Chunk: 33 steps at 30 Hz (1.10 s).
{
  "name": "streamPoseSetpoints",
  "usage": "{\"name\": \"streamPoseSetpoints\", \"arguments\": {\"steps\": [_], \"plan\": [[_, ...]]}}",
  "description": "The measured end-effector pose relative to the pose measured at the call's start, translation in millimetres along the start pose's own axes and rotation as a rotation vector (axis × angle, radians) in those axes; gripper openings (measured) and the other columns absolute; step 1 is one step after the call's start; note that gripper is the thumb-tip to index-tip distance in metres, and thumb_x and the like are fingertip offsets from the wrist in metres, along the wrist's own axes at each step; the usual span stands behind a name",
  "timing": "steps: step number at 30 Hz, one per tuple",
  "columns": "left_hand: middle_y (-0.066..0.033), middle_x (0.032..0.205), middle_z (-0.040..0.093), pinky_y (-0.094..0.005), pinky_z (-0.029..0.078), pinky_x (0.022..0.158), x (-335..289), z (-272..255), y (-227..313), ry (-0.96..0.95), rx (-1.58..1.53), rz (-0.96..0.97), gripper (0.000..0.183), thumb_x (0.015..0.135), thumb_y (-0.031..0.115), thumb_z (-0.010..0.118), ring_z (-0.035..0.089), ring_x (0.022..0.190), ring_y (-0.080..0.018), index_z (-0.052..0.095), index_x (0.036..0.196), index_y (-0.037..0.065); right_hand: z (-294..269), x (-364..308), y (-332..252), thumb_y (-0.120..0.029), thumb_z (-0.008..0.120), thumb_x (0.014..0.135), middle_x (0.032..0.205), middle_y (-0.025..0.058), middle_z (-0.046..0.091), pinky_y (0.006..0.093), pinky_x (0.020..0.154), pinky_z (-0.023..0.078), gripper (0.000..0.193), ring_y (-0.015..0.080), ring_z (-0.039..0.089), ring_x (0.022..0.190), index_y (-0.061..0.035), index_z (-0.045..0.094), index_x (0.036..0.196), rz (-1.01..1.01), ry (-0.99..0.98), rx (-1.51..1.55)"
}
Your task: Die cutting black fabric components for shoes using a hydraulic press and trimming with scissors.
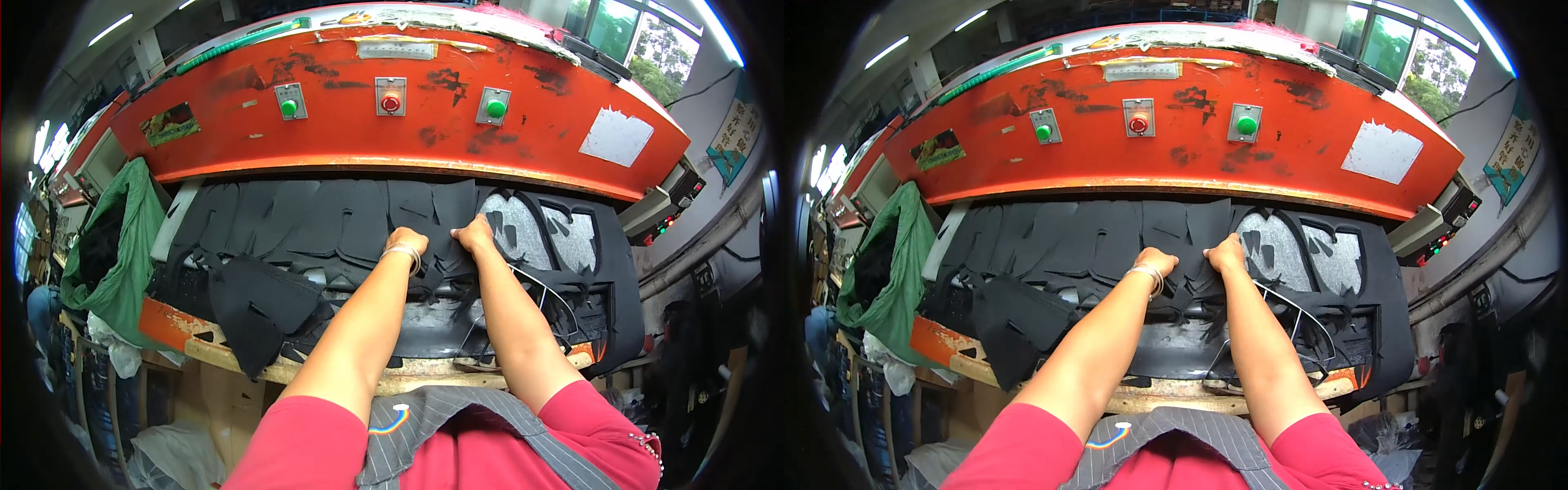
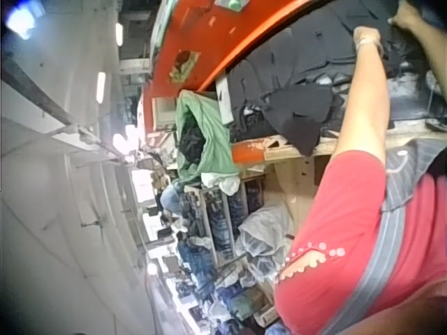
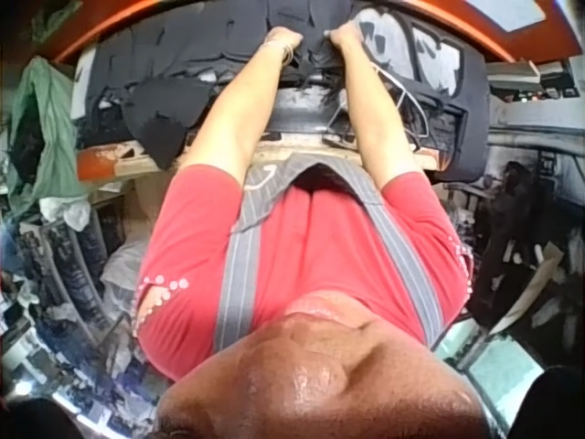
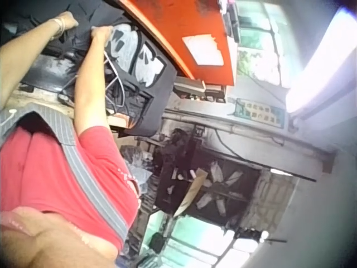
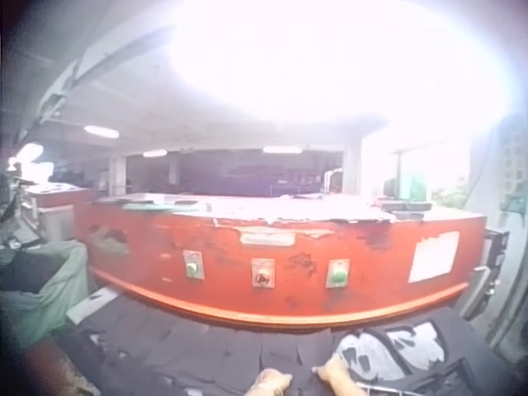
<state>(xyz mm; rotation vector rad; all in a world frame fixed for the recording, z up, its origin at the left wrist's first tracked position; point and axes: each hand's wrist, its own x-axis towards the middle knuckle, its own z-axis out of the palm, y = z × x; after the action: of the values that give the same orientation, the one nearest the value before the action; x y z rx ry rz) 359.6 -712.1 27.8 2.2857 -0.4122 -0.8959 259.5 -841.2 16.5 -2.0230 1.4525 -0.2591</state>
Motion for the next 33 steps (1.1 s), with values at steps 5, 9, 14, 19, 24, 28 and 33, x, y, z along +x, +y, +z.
{"name": "streamPoseSetpoints", "arguments": {"steps": [5, 9, 14, 19, 24, 28, 33], "plan": [[-0.0164, 0.139, 0.029, -0.0364, 0.037, 0.105, -22, 24, 22, 0.128, 0.109, -0.206, 0.056, 0.080, 0.015, 0.065, 0.030, 0.131, -0.0353, 0.047, 0.129, -0.004, 1, 0, 10, -0.023, 0.081, 0.069, 0.118, 0.0301, 0.056, 0.0404, 0.096, 0.045, 0.075, 0.0389, 0.055, 0.113, 0.0090, 0.039, 0.122, -0.032, -0.002, -0.044], [-0.0242, 0.135, 0.033, -0.0378, 0.044, 0.099, -13, 27, 22, 0.238, -0.059, -0.243, 0.068, 0.080, 0.011, 0.064, 0.044, 0.123, -0.0359, 0.029, 0.135, -0.010, 6, 1, 15, -0.026, 0.080, 0.070, 0.117, 0.0302, 0.056, 0.0398, 0.096, 0.045, 0.075, 0.0389, 0.056, 0.112, 0.0090, 0.039, 0.122, -0.061, -0.018, -0.057], [-0.0229, 0.134, 0.039, -0.0398, 0.051, 0.091, 8, 19, 6, 0.202, -0.173, -0.259, 0.061, 0.080, 0.013, 0.064, 0.056, 0.112, -0.0374, 0.039, 0.132, -0.007, 11, -2, 17, -0.026, 0.080, 0.071, 0.117, 0.0298, 0.057, 0.0396, 0.096, 0.045, 0.075, 0.0388, 0.056, 0.112, 0.0090, 0.040, 0.123, -0.070, -0.007, -0.050], [-0.0141, 0.127, 0.054, -0.0391, 0.045, 0.097, 14, 20, 3, 0.154, -0.159, -0.244, 0.043, 0.081, 0.015, 0.063, 0.056, 0.114, -0.0323, 0.057, 0.122, 0.004, 17, -3, 14, -0.028, 0.082, 0.068, 0.119, 0.0263, 0.057, 0.0377, 0.095, 0.045, 0.072, 0.0364, 0.056, 0.112, 0.0069, 0.046, 0.120, -0.060, 0.016, -0.030], [-0.0179, 0.113, 0.063, -0.0405, 0.040, 0.100, -9, 36, 16, 0.417, 0.096, 0.017, 0.045, 0.078, 0.018, 0.066, 0.057, 0.112, -0.0325, 0.055, 0.118, 0.000, 3, 8, 19, -0.028, 0.082, 0.068, 0.121, 0.0282, 0.055, 0.0392, 0.096, 0.045, 0.079, 0.0383, 0.055, 0.114, 0.0072, 0.039, 0.125, -0.036, -0.024, -0.033], [-0.0226, 0.116, 0.059, -0.0387, 0.047, 0.090, -8, 22, 0, 0.253, -0.282, 0.329, 0.059, 0.068, 0.014, 0.077, 0.059, 0.106, -0.0355, 0.049, 0.117, -0.006, 5, 13, 21, -0.028, 0.085, 0.065, 0.126, 0.0266, 0.053, 0.0387, 0.098, 0.044, 0.087, 0.0369, 0.052, 0.118, 0.0060, 0.038, 0.130, -0.023, -0.072, 0.125], [-0.0145, 0.111, 0.061, -0.0344, 0.049, 0.089, -35, -12, -13, 0.073, -1.027, 0.525, 0.052, 0.071, -0.004, 0.072, 0.061, 0.098, -0.0250, 0.048, 0.118, -0.007, 5, 15, 23, -0.038, 0.076, 0.073, 0.129, 0.0264, 0.050, 0.0389, 0.099, 0.042, 0.082, 0.0363, 0.050, 0.121, 0.0045, 0.037, 0.132, -0.038, -0.121, 0.239]]}}
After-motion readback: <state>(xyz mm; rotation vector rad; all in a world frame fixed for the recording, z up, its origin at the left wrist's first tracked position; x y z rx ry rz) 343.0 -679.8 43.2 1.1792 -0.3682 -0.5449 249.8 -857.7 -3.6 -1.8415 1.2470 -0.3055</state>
